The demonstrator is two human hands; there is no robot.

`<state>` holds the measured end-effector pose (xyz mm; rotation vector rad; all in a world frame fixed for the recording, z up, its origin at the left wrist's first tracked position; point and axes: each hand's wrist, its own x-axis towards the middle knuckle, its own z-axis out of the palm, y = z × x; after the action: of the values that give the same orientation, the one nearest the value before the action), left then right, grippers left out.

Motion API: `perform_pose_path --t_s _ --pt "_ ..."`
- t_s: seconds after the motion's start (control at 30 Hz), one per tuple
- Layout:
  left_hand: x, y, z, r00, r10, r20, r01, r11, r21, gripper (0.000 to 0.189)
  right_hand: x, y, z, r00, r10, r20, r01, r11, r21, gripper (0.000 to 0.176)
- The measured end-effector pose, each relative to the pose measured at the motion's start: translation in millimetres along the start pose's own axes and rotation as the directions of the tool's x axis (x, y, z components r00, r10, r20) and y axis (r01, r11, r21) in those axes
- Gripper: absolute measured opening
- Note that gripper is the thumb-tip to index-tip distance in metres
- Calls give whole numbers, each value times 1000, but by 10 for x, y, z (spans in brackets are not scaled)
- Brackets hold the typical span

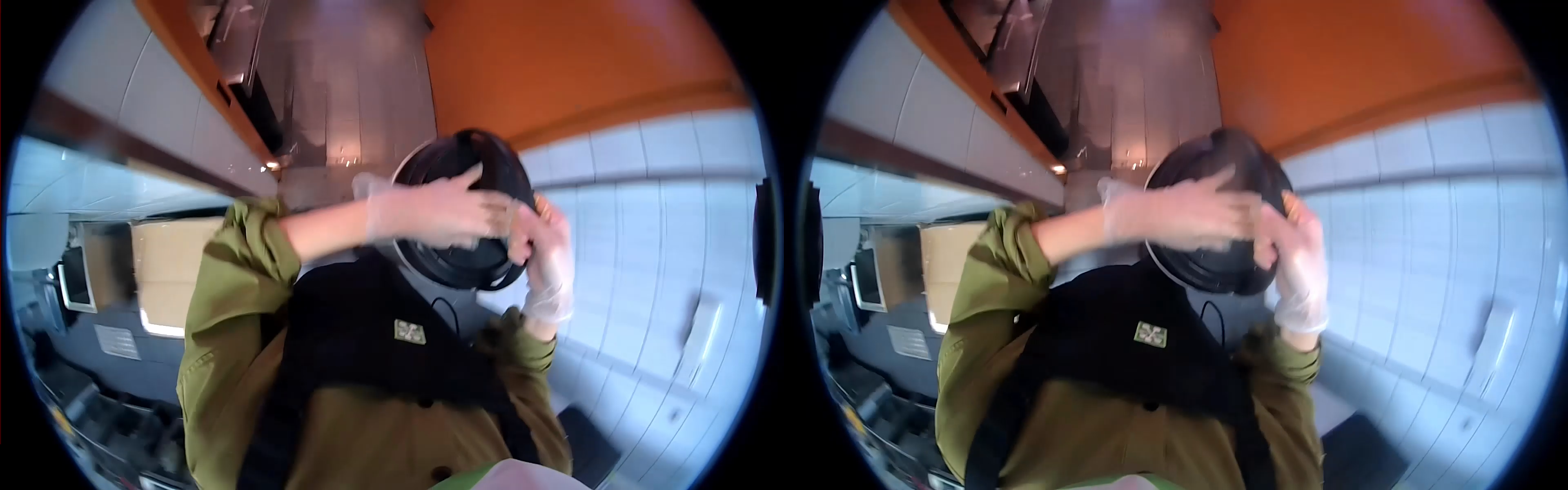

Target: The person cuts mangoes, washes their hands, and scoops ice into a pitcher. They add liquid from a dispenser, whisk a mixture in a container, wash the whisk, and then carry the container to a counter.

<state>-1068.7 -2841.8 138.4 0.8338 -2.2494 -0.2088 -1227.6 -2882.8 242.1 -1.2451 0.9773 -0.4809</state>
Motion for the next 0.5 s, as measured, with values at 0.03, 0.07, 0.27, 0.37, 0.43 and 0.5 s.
perform_pose_path --t_s 0.03,0.07,0.27,0.37,0.43,0.5 --pt "26 -263 -29 988 -154 -17 155 988 23 57 393 -192 -103 1000 19 17 -18 998 -53 6" --pt "93 -474 -254 940 -322 -107 317 946 -64 52 758 -337 -179 999 45 23 -43 996 -81 5" --pt "-636 -1822 -216 -177 -982 -64 939 -149 -311 30 2844 -1418 -129 988 84 132 -58 979 -194 5" --pt "-1100 -2886 802 296 -924 243 937 233 -259 39 3777 -1905 41 989 37 143 -5 975 -222 10" --pt "-1128 -3762 942 590 -774 230 792 500 -350 41 4380 -2150 89 981 -18 194 63 971 -231 11" --pt "-987 -4741 775 573 -785 236 788 449 -421 40 4990 -2455 214 978 -59 202 110 961 -254 12"
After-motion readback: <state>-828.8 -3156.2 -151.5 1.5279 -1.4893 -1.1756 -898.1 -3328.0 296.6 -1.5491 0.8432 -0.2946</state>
